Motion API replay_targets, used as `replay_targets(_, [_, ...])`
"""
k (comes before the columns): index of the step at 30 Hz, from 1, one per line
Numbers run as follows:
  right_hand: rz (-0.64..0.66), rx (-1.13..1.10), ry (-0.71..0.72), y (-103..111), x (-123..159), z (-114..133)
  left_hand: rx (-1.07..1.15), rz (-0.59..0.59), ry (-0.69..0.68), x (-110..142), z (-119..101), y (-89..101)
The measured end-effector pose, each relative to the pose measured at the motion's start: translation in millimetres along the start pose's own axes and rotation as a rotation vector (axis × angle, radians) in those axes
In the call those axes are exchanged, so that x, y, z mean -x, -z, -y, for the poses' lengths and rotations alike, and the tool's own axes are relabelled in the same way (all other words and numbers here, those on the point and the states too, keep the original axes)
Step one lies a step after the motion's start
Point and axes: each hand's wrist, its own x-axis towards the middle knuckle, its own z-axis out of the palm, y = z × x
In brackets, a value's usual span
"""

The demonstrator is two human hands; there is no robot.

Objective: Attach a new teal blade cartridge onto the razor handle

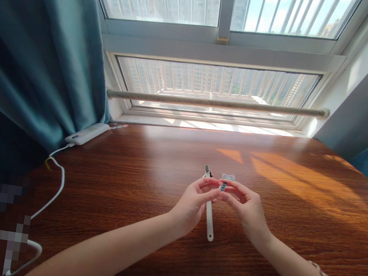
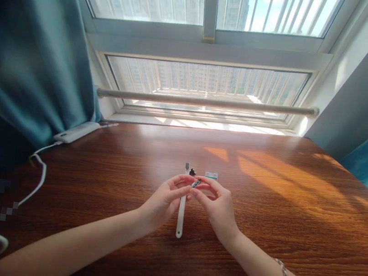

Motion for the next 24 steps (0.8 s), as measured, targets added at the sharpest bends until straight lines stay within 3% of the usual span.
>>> replay_targets(5, [-0.006, -0.055, 0.059, 3.5, -5.4, -3.1, -0.115, 0.041, -0.005, -5.7, 0.2, 4.6])
replay_targets(11, [-0.014, -0.037, 0.103, 25.6, -20.5, -13.1, -0.749, 0.168, -0.193, -15.1, -21.1, 18.4])
replay_targets(14, [-0.007, -0.029, 0.068, 35.3, -22.1, -19.2, -0.995, 0.153, -0.257, -13.4, -29.6, 22.6])
replay_targets(17, [-0.026, -0.066, 0.019, 43.1, -19.7, -26.6, -1.033, 0.127, -0.283, -10.0, -25.1, 22.9])
replay_targets(24, [-0.046, -0.155, -0.009, 55.0, -14.3, -27.8, -0.852, 0.135, -0.370, -4.4, -5.3, 18.2])
